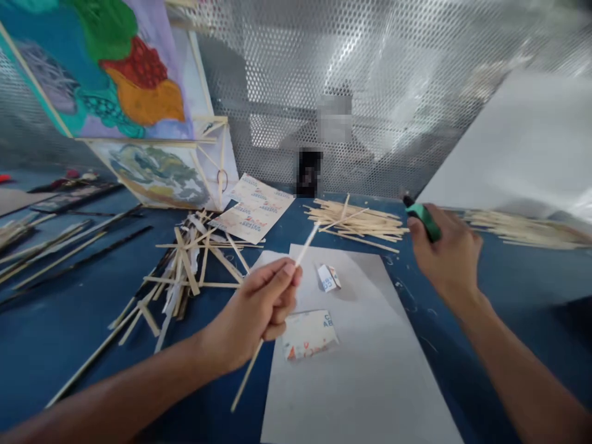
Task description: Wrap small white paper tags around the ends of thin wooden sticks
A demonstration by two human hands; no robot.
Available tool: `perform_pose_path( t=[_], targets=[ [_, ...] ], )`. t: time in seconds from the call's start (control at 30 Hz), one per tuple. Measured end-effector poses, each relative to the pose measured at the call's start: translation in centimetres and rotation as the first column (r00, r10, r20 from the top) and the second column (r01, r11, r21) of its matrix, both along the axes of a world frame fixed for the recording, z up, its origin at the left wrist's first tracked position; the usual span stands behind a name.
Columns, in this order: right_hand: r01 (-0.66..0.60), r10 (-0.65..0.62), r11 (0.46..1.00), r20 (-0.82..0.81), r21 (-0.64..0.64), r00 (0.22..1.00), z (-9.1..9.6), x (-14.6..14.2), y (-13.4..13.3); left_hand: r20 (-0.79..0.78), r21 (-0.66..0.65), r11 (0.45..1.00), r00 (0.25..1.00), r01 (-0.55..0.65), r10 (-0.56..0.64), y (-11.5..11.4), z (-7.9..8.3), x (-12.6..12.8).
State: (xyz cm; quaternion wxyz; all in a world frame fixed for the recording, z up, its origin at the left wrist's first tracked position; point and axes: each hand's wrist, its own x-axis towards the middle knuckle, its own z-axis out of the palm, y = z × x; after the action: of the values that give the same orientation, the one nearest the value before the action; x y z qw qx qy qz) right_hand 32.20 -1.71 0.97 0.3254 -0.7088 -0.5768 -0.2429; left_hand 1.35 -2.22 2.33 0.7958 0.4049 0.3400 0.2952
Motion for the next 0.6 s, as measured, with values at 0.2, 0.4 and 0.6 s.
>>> perform_pose_path(
  t=[0.2,0.4,0.6],
  targets=[
    [-0.393,0.391,0.920,-0.078,-0.005,0.917,-0.9,-2.7,-3.6,0.045,0.174,0.983,0.997,0.051,-0.060,-1.3,0.8,-0.1],
    [-0.679,0.667,0.725,0.130,0.113,0.734,0.5,-7.2,-4.7,0.023,0.277,0.956,0.994,0.093,-0.103,-2.6,0.6,-0.4],
    [-0.682,0.660,0.724,0.181,0.104,0.729,0.4,-8.0,-3.8,0.006,0.250,0.958,0.989,0.143,-0.149,-3.2,0.0,-0.8]
  ],
)
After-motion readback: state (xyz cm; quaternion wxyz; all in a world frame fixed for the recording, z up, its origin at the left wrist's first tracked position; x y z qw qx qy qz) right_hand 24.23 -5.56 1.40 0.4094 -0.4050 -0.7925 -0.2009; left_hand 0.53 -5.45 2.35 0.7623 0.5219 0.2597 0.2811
